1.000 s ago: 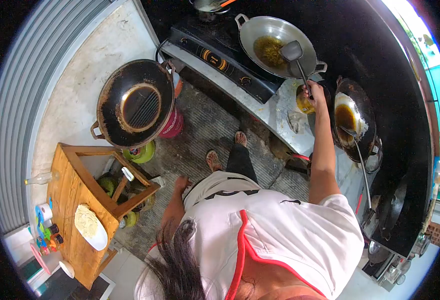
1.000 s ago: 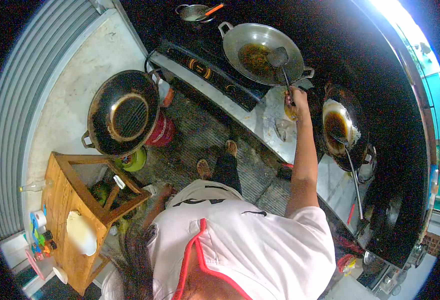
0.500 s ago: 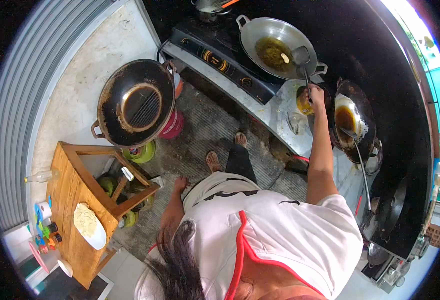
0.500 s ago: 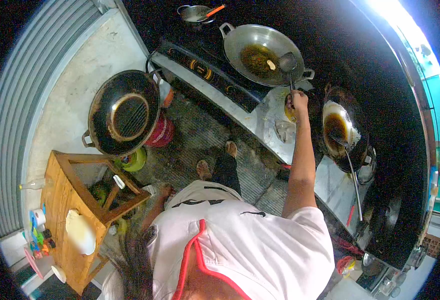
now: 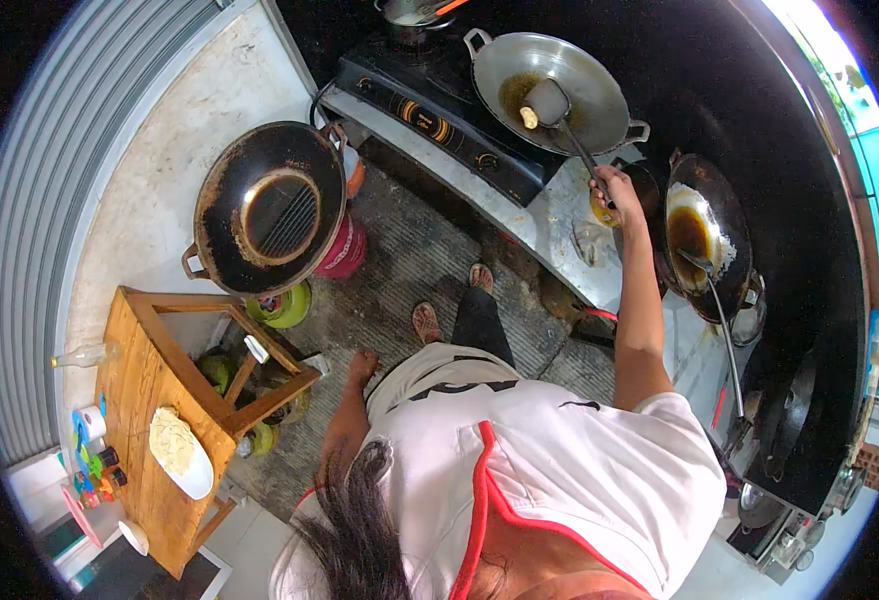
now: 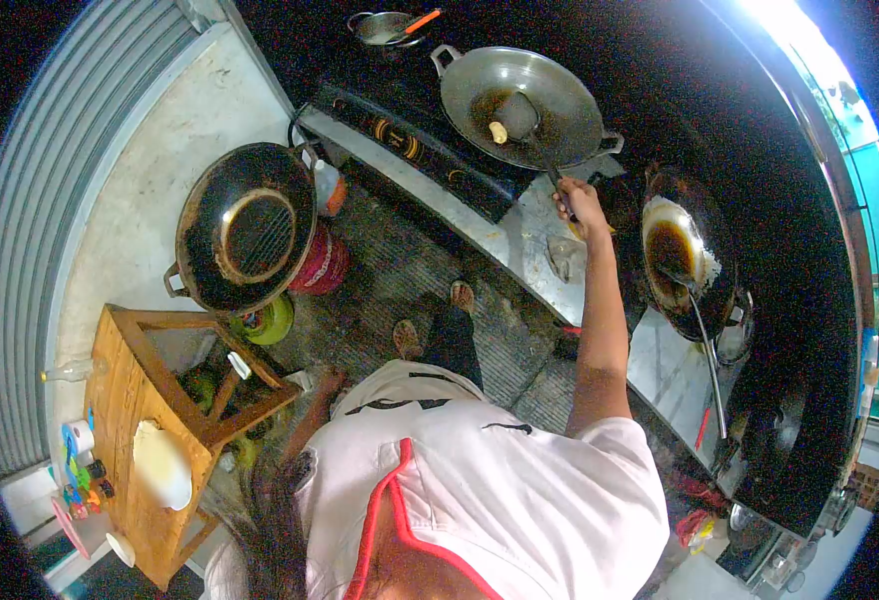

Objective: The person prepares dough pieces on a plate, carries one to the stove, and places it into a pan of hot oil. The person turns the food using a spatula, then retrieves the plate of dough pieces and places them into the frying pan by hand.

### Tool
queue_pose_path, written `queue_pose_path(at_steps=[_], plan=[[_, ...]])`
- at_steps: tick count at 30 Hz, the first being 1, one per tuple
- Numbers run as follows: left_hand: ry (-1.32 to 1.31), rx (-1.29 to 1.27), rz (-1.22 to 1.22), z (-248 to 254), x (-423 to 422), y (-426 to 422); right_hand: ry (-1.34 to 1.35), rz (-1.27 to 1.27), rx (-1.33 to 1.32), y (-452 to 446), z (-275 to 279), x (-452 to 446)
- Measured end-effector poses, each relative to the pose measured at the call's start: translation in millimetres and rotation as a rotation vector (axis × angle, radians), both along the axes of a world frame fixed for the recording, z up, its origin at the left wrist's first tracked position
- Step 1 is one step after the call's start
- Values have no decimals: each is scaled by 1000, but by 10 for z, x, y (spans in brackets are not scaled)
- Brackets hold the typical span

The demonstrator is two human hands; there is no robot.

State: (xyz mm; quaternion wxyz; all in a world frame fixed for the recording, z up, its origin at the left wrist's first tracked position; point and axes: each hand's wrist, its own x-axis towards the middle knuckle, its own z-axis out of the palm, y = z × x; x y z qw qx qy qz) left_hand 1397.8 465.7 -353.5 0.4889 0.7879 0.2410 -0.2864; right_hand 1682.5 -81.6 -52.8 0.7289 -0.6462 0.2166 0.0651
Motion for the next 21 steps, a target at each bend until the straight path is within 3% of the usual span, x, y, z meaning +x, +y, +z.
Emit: queue_pose_path(at_steps=[2, 5, 14, 21], plan=[[39, -74, -23, -350, -13, 94, -6, 14, -1, 91, 82, -45], [147, -131, -97, -383, 52, 119, -23, 42, -41, 170, 177, -92], [142, -103, 26, 233, 143, -92, -55, 120, 8, 56, 232, -172], [33, 79, -101, 500, 238, -175, -12, 82, -92, -26, 43, -114]])
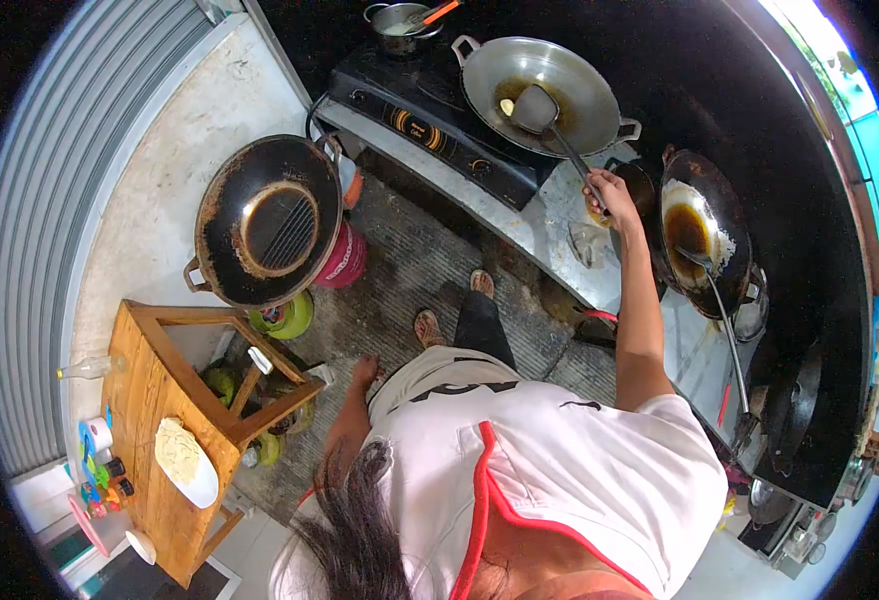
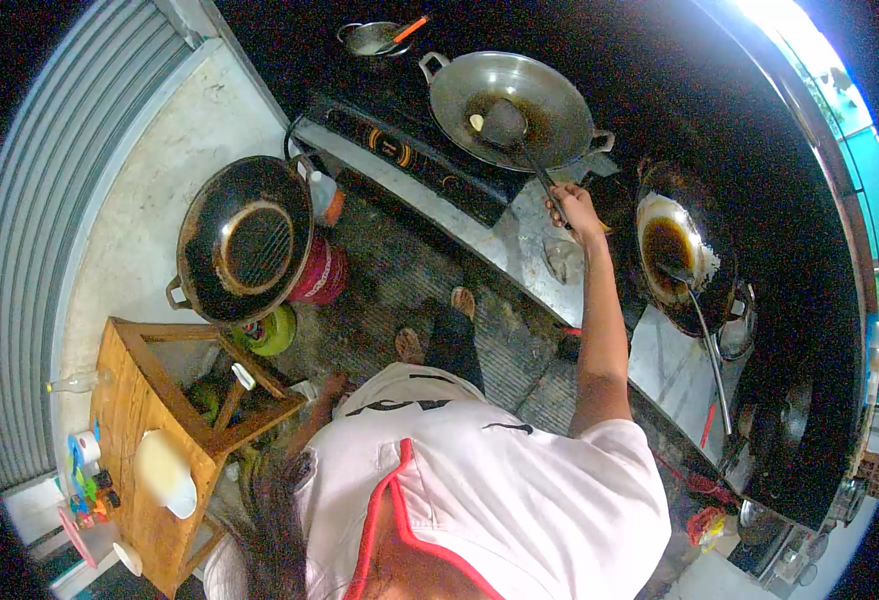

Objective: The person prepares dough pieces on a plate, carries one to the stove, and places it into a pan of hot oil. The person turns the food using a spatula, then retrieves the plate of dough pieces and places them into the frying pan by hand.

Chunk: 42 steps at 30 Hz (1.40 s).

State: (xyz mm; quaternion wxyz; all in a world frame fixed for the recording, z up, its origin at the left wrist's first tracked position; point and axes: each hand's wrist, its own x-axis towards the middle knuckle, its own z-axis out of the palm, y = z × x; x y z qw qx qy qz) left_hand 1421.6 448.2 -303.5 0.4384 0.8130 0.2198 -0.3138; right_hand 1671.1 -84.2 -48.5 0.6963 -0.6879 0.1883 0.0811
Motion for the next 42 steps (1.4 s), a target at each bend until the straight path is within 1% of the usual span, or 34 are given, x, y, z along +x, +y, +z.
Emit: queue_pose_path(at_steps=[1, 4, 5, 7, 10, 11, 14, 16, 19, 21, 23, 25, 28, 30, 31, 34, 37, 38, 40, 42], plan=[[-3, 0, -1, -33, 6, -6, -3, -5, 4, -50, -41, 33], [46, -134, 127, -329, -34, 97, -13, -146, 58, -128, -66, 80], [48, -129, 137, -401, -51, 117, -16, -174, 108, -177, -89, 107], [52, -119, 152, -472, -65, 131, -41, -157, 61, -284, -124, 199], [156, -206, 133, -673, -75, 225, -55, -192, 5, -342, -130, 309], [152, -216, 157, -746, -96, 222, -56, -191, -25, -361, -146, 351], [168, -254, 195, -800, -68, 221, -6, -174, -61, -408, -188, 480], [218, -295, 176, -661, -8, 212, 18, -191, -52, -378, -197, 522], [153, -219, 225, -384, 28, 70, 2, -250, -16, -265, -224, 585], [194, -238, 198, -348, 62, 86, -16, -268, 7, -219, -263, 614], [198, -241, 184, -339, 44, 97, -27, -223, -21, -202, -275, 632], [161, -225, 185, -443, -15, 125, -30, -205, -37, -181, -260, 639], [157, -300, 187, -543, -71, 195, -23, -220, -35, -149, -256, 644], [165, -293, 202, -594, -93, 204, -17, -236, -24, -127, -237, 628], [169, -289, 208, -616, -101, 207, -17, -251, 8, -112, -221, 610], [209, -338, 93, -607, -58, 258, -11, -268, 88, -88, -198, 580], [219, -248, 181, -632, -39, 204, 23, -228, 137, -104, -196, 542], [234, -264, 150, -657, -29, 226, 43, -212, 160, -118, -203, 522], [263, -295, 87, -973, -55, 340, 62, -196, 197, -113, -203, 470], [241, -276, 144, -1136, -94, 303, 59, -196, 223, -77, -169, 388]])
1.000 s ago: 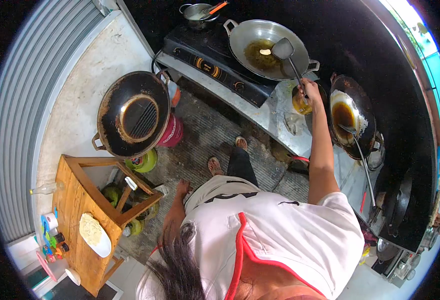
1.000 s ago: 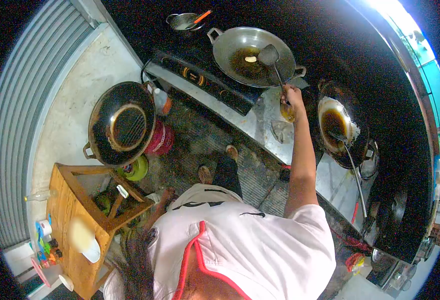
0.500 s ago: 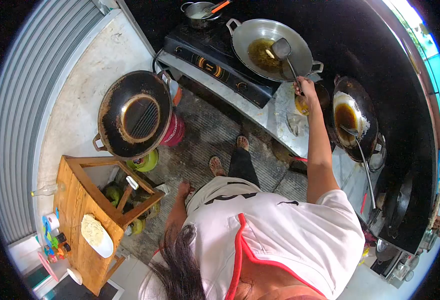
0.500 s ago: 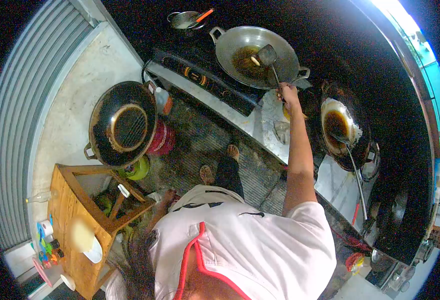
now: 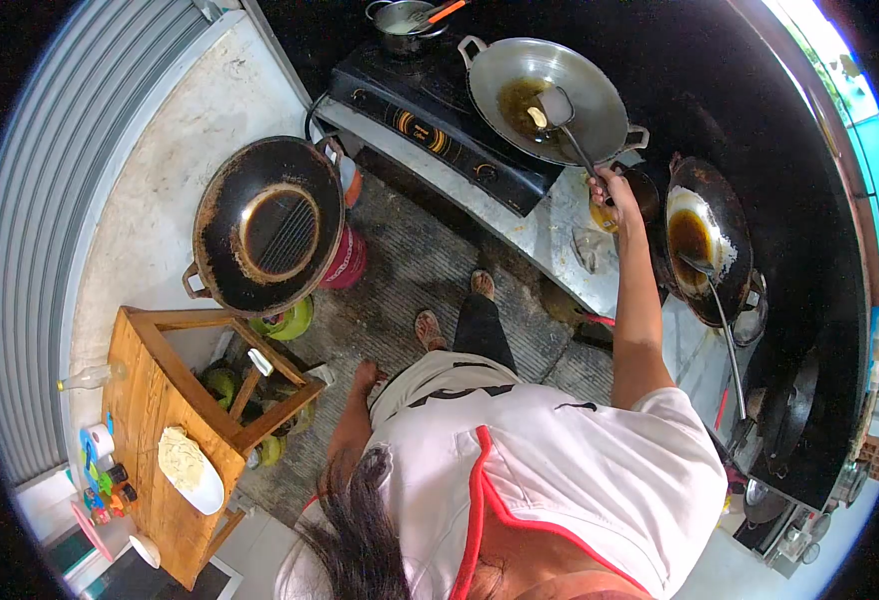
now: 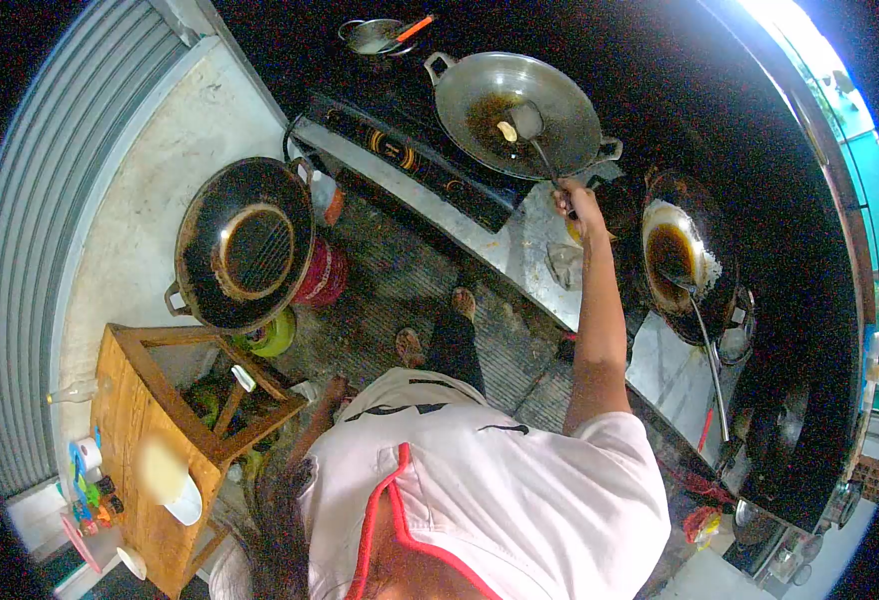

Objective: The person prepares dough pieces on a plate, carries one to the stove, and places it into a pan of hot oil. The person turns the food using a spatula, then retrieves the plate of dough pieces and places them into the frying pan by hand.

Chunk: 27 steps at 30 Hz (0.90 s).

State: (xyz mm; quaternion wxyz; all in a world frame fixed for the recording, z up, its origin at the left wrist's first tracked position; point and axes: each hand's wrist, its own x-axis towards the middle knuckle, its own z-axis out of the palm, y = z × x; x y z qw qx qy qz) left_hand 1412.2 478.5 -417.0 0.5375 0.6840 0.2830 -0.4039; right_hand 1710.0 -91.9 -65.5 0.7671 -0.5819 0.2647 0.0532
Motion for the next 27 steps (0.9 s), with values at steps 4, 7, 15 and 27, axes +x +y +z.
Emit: queue_pose_path(at_steps=[4, 7, 15, 27], plan=[[-28, 32, 35, 552, 52, -81, 6, 32, 13, 64, 58, -136], [-18, 43, 45, 728, 78, -135, -26, 77, -13, 100, 108, -228], [-63, 79, -149, 741, 145, -125, -100, 172, -170, 305, 237, -422], [-50, 21, -176, 583, 37, -56, -110, 36, -347, 47, 77, -422]])
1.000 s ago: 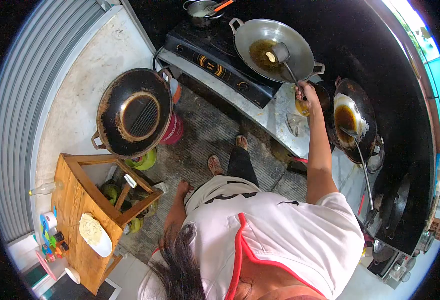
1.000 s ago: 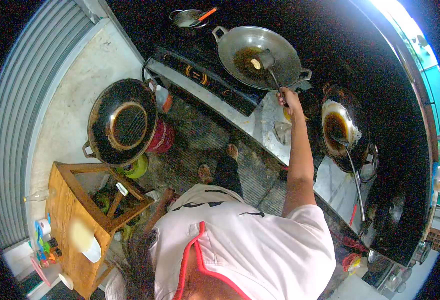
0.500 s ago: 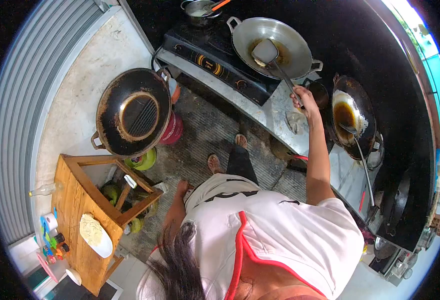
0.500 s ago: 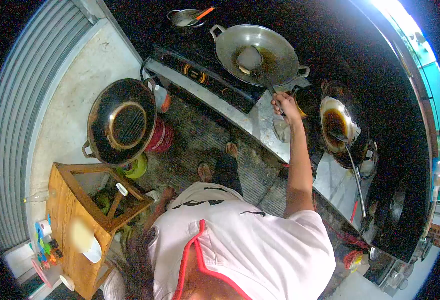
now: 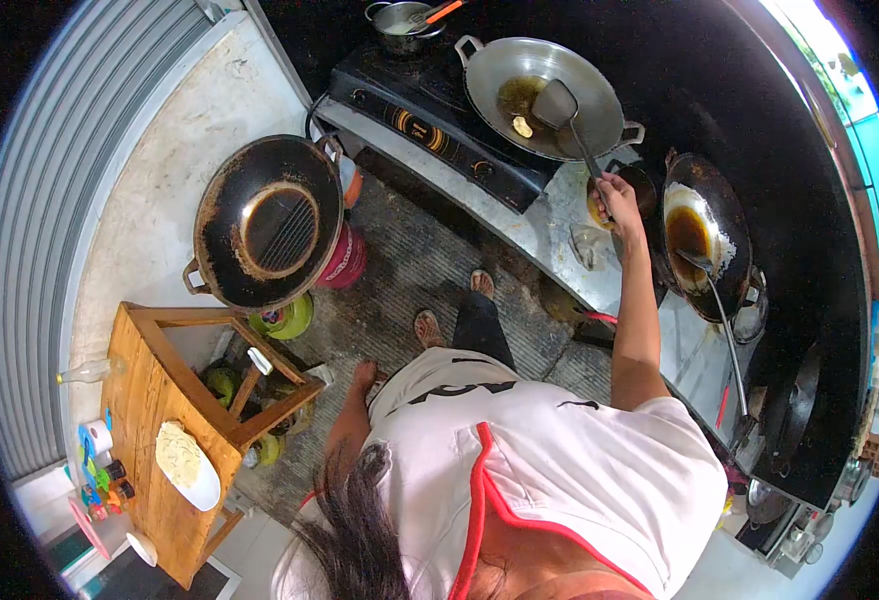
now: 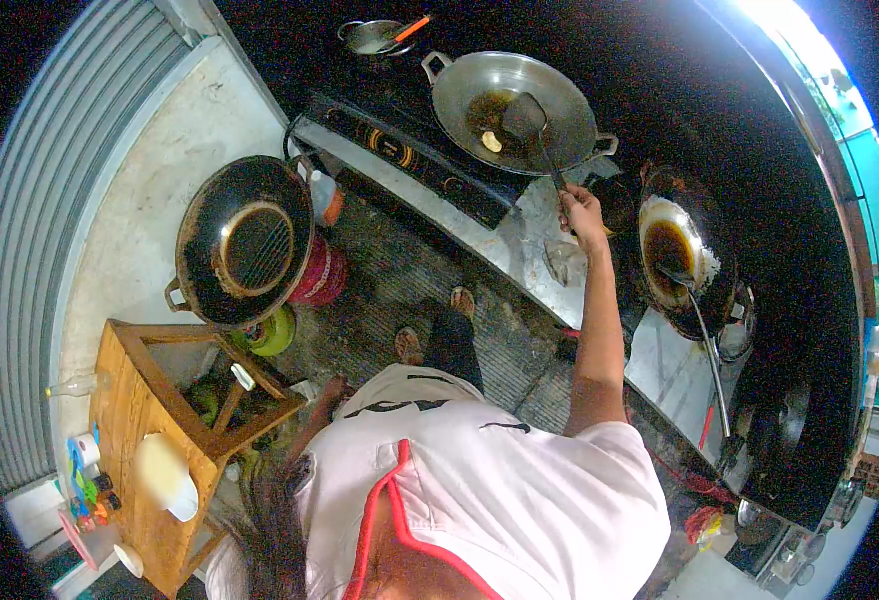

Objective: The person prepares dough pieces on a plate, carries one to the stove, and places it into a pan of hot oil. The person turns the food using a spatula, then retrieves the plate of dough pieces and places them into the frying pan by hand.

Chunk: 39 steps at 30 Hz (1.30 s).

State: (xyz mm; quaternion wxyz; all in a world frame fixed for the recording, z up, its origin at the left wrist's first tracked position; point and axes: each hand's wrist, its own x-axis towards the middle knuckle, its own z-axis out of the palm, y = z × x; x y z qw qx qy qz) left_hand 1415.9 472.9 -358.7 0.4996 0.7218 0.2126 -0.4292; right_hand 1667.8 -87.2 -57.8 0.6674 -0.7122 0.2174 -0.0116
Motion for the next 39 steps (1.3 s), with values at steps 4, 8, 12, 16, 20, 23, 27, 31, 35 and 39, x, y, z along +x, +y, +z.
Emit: queue_pose_path(at_steps=[4, 8, 12, 16, 20, 23, 27, 31, 35, 39], plan=[[33, -15, 80, -50, -3, -38, 51, 22, 65, -77, -32, -25], [46, -20, 180, -26, -28, -93, 70, 28, 142, -68, -8, -31], [15, -32, 226, 189, -9, -173, 72, 88, 204, -121, -38, 27], [49, 11, 173, 46, -7, -144, 132, 104, 202, -59, 138, -39], [36, -50, 201, -465, -41, -94, 140, 128, 187, -56, 228, -167], [-73, 6, 127, -279, -63, -114, 124, 122, 146, 63, 306, -290], [-272, 168, -75, 324, -13, -155, 100, 151, 155, 173, 313, -393], [-231, 104, -99, 66, -33, -41, 47, 193, -19, 285, 224, -476], [-467, 397, -391, 140, -93, 15, 35, 158, -238, 383, 159, -533], [-503, 549, -304, 274, -214, 307, 51, 195, -209, 431, 132, -487]])
